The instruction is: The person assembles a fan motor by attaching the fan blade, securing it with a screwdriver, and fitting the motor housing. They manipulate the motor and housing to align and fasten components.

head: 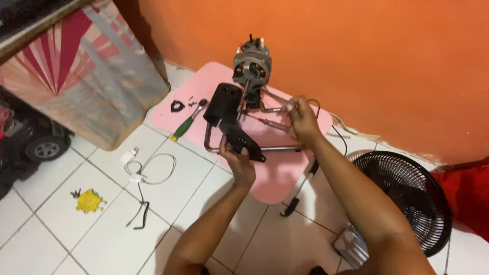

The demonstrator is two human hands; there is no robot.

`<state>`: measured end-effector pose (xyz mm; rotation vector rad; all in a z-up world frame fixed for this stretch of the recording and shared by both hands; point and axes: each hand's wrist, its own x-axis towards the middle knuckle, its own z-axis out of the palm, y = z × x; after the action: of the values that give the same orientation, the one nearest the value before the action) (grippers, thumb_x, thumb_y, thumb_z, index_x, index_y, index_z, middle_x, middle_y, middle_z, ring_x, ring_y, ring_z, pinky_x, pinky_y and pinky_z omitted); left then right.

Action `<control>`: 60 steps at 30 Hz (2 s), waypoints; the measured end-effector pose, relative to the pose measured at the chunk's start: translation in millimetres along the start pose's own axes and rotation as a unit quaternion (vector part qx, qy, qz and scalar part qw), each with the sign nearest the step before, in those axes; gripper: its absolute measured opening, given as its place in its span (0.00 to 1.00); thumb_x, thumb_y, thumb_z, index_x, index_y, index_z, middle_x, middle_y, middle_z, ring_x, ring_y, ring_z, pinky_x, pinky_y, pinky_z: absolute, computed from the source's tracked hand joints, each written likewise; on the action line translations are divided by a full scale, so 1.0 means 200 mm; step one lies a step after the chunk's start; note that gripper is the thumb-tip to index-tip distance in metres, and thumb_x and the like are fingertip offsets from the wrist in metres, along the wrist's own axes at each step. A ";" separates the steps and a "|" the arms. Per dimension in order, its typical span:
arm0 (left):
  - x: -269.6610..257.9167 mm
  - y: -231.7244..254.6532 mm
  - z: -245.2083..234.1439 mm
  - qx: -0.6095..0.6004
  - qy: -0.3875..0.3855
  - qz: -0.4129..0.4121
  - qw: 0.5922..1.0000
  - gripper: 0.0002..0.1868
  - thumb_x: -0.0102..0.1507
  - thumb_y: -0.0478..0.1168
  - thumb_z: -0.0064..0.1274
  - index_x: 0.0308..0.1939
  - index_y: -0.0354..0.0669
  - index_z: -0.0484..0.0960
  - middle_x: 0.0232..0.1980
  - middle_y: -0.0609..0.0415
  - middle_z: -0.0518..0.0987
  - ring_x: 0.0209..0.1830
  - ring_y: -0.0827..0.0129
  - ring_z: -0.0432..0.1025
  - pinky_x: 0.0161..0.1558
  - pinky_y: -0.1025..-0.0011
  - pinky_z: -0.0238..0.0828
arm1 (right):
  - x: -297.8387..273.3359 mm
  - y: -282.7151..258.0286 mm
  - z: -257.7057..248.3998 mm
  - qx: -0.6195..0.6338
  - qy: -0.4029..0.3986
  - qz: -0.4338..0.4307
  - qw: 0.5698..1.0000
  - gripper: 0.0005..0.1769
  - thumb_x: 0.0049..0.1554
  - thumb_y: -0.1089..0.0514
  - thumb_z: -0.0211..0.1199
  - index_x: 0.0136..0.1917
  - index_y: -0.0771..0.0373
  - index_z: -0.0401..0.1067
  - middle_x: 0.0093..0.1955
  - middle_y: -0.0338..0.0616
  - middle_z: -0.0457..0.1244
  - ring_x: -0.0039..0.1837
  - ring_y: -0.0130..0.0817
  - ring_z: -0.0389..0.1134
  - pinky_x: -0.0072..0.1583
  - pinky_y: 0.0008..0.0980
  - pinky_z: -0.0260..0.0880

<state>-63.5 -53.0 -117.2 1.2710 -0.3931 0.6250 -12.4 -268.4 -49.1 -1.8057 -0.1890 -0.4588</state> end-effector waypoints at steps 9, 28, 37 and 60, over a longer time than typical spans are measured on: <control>-0.02 0.06 0.01 0.045 0.071 -0.136 0.987 0.37 0.68 0.48 0.50 0.72 0.29 0.52 0.63 0.38 0.69 0.61 0.58 0.66 0.67 0.61 0.61 | 0.25 0.33 -0.03 -0.057 -0.047 0.039 0.997 0.04 0.71 0.63 0.50 0.54 0.67 0.62 0.48 0.49 0.65 0.46 0.32 0.65 0.51 0.34 0.71; 0.10 0.25 0.00 0.194 0.041 -0.248 0.948 0.33 0.69 0.44 0.44 0.75 0.40 0.53 0.66 0.39 0.74 0.63 0.51 0.72 0.64 0.62 0.65 | 0.42 0.21 -0.05 -0.022 -0.189 0.233 0.954 0.09 0.68 0.54 0.52 0.54 0.61 0.67 0.44 0.39 0.62 0.41 0.25 0.60 0.44 0.29 0.66; 0.30 0.19 -0.16 0.269 -0.029 -0.231 0.935 0.30 0.67 0.42 0.47 0.73 0.50 0.56 0.63 0.41 0.76 0.58 0.49 0.76 0.58 0.60 0.70 | 0.26 0.18 -0.16 0.126 -0.193 0.250 0.940 0.08 0.65 0.56 0.56 0.55 0.61 0.67 0.50 0.37 0.65 0.52 0.23 0.66 0.55 0.24 0.68; 0.56 0.10 -0.34 -0.129 0.016 0.016 0.991 0.38 0.65 0.40 0.49 0.76 0.43 0.48 0.71 0.43 0.64 0.71 0.60 0.61 0.73 0.60 0.56 | -0.10 -0.05 0.06 0.085 -0.032 0.073 0.993 0.06 0.69 0.61 0.53 0.56 0.66 0.61 0.52 0.45 0.66 0.53 0.30 0.67 0.57 0.33 0.70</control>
<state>5.8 40.1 -54.2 1.0094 -0.4544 0.6007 -31.5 -251.7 -51.9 -1.6539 -0.1356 -0.2737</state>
